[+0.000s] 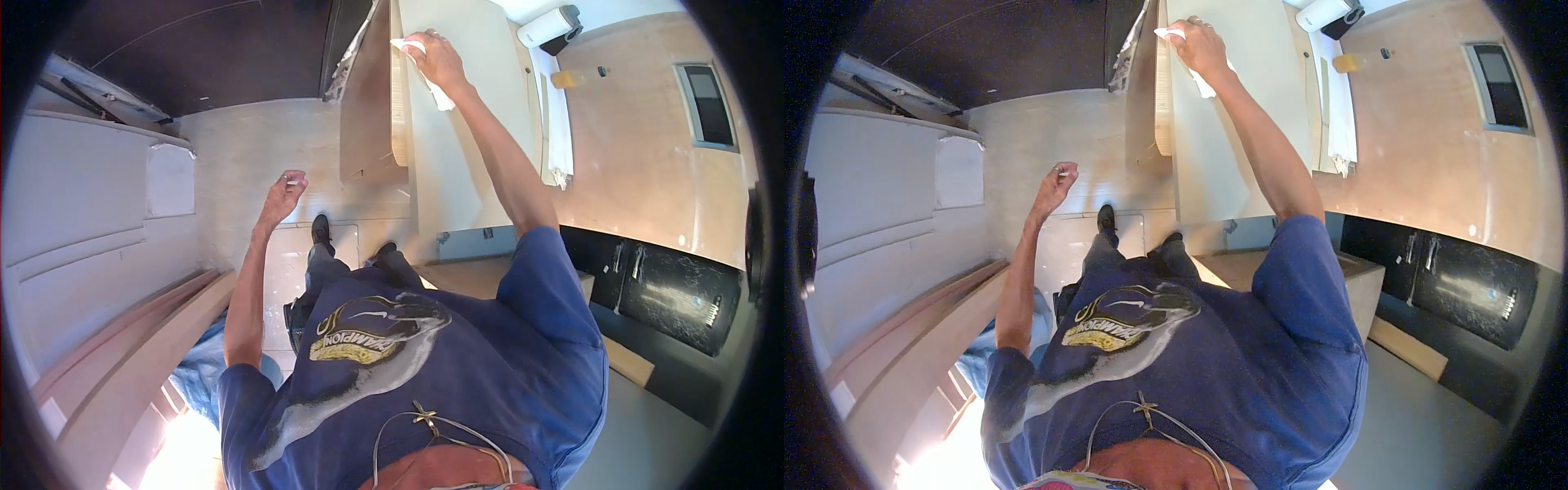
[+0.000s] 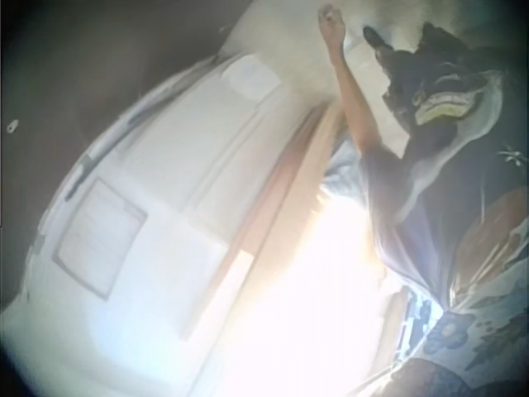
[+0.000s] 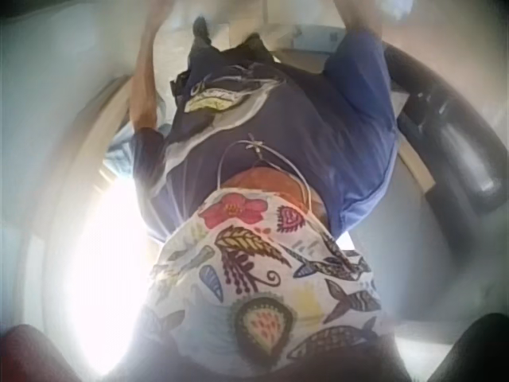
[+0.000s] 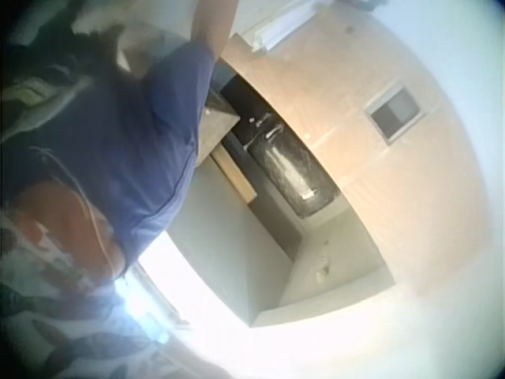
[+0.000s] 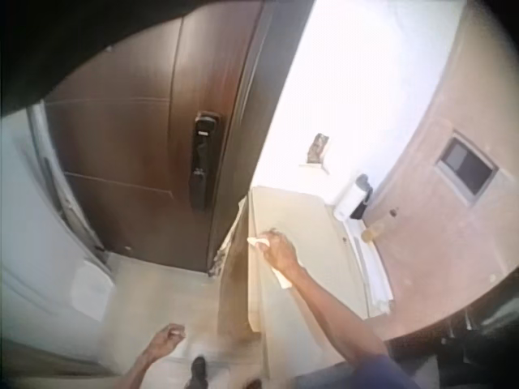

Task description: The person cleans a cabinet door by wiping its surfaces with a cloth, then uses a metal tool to scrape or clean the narrow edge of the door, and finishes by wiping the area again with the cloth.

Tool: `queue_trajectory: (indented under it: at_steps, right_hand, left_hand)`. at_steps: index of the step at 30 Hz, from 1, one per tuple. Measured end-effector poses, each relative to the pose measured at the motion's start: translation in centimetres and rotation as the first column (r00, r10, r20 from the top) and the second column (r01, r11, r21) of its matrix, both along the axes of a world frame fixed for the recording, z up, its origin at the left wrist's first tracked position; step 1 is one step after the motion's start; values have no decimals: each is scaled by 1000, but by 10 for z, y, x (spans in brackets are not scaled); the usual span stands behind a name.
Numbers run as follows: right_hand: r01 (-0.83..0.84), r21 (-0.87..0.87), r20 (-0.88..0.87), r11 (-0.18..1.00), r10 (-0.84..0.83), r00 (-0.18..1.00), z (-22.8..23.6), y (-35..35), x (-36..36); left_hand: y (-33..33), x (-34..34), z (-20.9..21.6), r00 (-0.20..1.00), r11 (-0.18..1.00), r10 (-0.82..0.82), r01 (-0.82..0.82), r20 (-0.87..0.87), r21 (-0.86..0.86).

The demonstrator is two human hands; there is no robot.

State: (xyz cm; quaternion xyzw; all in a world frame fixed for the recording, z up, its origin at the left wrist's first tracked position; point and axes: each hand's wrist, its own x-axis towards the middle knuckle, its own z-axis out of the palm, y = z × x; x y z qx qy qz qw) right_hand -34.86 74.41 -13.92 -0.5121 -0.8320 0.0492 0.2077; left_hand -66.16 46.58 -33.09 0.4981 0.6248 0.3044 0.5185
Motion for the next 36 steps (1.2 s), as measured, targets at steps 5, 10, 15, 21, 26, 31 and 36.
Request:
queue_trajectory:
  at_steps: [5, 10, 15, 21, 26, 31, 36]
  right_hand:
    - [-59, -4, 26, 998, 59, 998, -1, -109, 17]
    - [41, -110, -34, 993, -45, 998, 15, -71, -3]
    - [56, 0, 12, 998, -56, 998, -1, 47, -19]
    - [227, 56, 1, 972, -228, 974, -13, 166, -35]
    - [245, 106, -14, 964, -245, 969, -28, 154, -53]
    - [467, -7, -65, 884, -466, 882, -24, 202, 31]
    - [697, -63, 1, 714, -699, 715, -18, 246, 109]
  left_hand:
    - [-9, -8, -39, 996, 997, -44, 49, 80, -63]
    - [25, 6, -48, 978, 981, -183, 188, 100, -45]
    - [59, 29, -31, 964, 966, -253, 257, 81, -38]
    - [53, 27, -15, 932, 932, -359, 360, 48, -27]
    - [39, -12, -12, 904, 886, -427, 423, 24, -187]
    - [51, -55, -5, 909, 899, -411, 390, -73, -200]
    - [71, -89, -25, 941, 915, -336, 314, -47, -254]
